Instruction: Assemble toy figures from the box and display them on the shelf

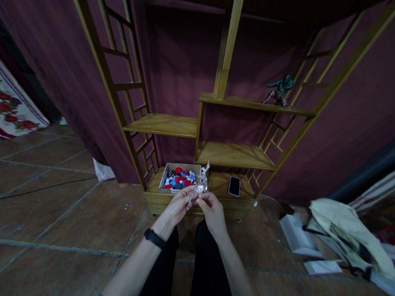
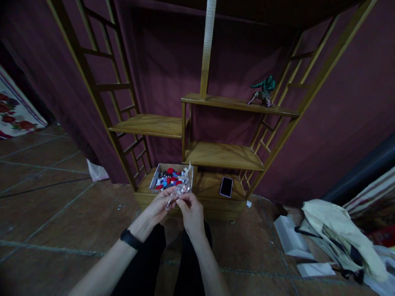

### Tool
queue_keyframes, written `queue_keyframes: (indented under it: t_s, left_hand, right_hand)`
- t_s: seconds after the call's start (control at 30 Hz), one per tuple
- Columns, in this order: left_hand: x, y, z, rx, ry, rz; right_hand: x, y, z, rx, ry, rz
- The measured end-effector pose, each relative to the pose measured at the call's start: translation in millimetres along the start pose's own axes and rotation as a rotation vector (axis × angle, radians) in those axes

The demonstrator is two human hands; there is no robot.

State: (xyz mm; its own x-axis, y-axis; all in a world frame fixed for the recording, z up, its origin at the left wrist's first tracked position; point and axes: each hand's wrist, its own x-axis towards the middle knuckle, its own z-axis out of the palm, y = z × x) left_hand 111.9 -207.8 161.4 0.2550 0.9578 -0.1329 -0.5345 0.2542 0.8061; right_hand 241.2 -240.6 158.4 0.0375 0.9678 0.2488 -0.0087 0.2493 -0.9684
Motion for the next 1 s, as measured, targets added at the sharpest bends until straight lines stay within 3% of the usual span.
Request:
queue_keyframes:
  t_s: [0.27, 1.0]
  left_hand:
    - [2, -10, -3, 0.021, 0.024, 0.04]
    - [0, -16, -6, -0.164, 0.047, -0.018]
  right_hand:
    - [-5, -6, 9, -0.124, 0.014, -0.003]
    - [-13, -9, 10, -0.233, -0.036, -0.119]
